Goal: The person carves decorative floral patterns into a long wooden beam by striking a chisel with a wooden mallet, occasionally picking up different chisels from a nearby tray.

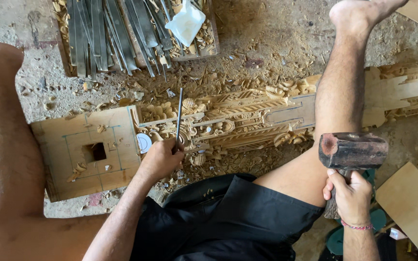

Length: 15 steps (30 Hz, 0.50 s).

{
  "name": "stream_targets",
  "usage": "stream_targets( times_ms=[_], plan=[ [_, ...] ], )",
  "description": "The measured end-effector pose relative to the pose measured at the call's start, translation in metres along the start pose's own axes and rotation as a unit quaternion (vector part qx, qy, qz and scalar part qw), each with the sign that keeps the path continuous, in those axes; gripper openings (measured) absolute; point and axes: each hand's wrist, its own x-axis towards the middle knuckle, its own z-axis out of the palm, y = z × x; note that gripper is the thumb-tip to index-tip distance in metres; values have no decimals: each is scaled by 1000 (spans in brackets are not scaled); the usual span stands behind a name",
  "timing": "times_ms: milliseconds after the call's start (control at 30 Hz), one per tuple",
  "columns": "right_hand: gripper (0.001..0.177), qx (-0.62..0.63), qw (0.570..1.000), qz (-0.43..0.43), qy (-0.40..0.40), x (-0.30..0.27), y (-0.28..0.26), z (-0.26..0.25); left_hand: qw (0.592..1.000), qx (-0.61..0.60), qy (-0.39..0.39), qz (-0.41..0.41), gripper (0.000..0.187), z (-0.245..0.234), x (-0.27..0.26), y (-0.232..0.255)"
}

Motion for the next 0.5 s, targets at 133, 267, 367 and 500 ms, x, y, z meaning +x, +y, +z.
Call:
stream_targets(
  times_ms=[133, 267, 367, 500],
  plan=[
    [33, 14, 1000, -4, 8, 2, 5, -3, 1000, 8, -5, -14, 54, -4, -5, 20],
    [29, 31, 999, 10, 11, -1, 5, -2, 997, 74, -34, -12, 61, -4, -3, 32],
    [27, 36, 999, 14, 14, -3, 9, -4, 995, 103, 2, -10, 68, -8, -3, 23],
    [28, 54, 998, 22, 19, -3, 12, -3, 993, 90, 76, 8, 73, -14, -11, 13]
  ],
)
